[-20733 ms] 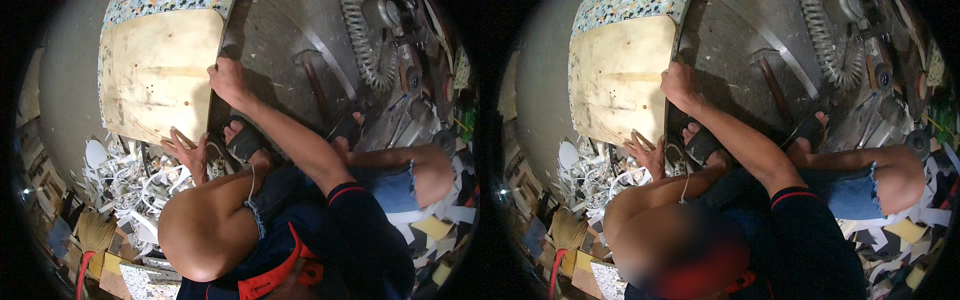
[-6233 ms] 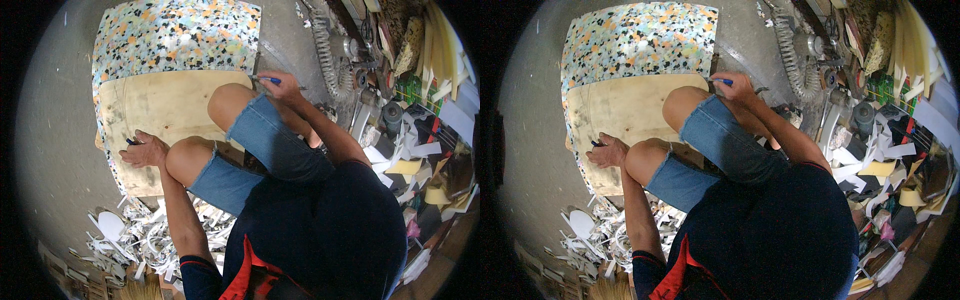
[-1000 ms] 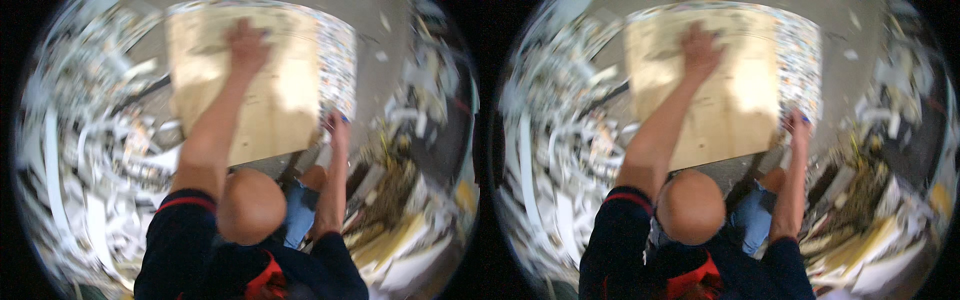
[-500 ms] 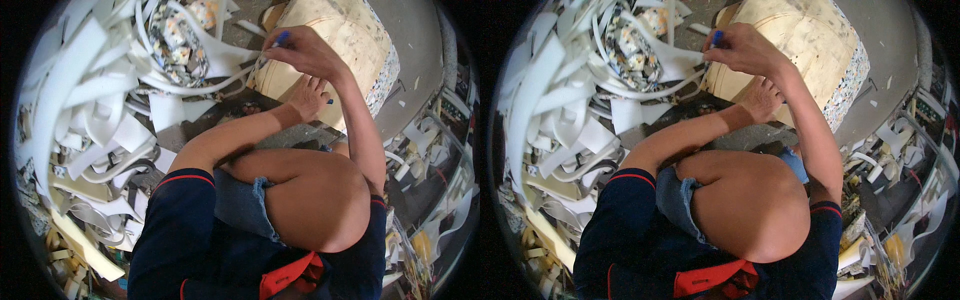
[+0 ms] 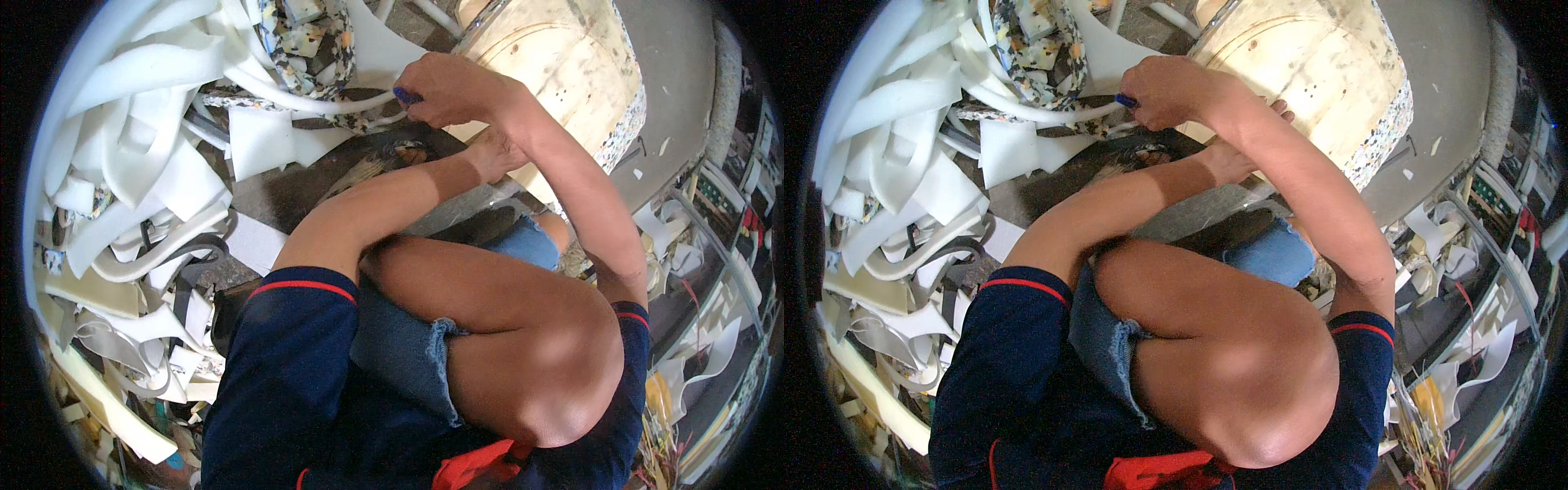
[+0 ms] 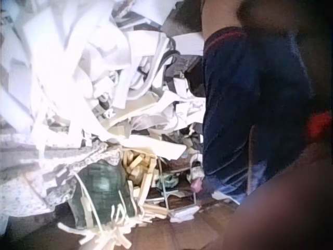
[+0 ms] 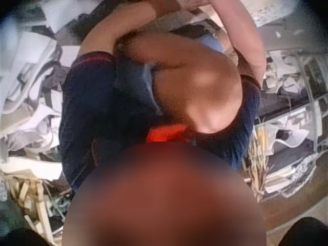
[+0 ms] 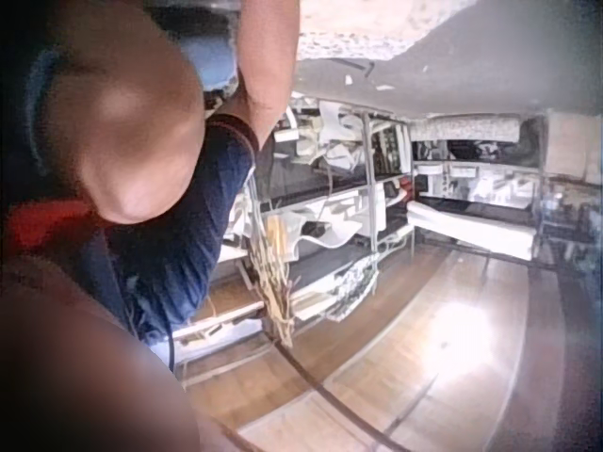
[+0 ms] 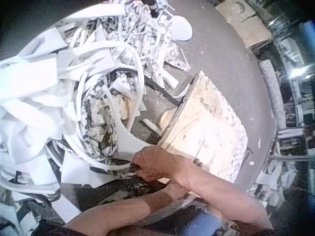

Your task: The person uses a hammer and chisel to cut a speckled composite sheet placed on a wooden board. They trace a curved outline with a pen, then repeatedly strike the chisel along the marked line to separate the material.

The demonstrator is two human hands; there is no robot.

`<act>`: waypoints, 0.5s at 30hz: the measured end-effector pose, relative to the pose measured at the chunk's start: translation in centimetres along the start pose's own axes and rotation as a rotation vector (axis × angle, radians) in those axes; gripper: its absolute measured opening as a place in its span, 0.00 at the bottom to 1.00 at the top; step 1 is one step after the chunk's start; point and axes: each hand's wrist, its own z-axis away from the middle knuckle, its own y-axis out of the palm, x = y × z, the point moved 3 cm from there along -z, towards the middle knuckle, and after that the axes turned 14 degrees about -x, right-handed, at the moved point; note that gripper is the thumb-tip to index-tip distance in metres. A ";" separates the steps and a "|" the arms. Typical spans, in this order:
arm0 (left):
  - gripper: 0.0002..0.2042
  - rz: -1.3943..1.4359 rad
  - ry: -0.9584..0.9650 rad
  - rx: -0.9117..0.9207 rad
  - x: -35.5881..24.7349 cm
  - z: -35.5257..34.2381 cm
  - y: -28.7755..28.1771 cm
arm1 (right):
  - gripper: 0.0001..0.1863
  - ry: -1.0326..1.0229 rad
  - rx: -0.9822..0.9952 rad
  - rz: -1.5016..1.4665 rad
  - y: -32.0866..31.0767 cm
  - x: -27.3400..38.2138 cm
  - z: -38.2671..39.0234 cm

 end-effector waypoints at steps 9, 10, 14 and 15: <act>0.31 -0.076 -0.007 -0.101 -0.1 -0.3 -0.1 | 0.08 0.061 0.009 0.130 0.0 0.1 -0.3; 0.30 -0.072 0.012 -0.065 -0.2 -0.2 -0.9 | 0.07 0.056 -0.030 0.150 -0.3 0.0 -0.5; 0.30 0.050 -0.060 0.244 -0.7 -0.6 -2.9 | 0.06 -0.044 -0.232 0.210 -2.4 -0.2 -1.0; 0.30 -0.026 -0.023 0.222 -1.0 -0.8 -3.2 | 0.07 -0.032 -0.207 0.229 -2.7 -0.3 -0.8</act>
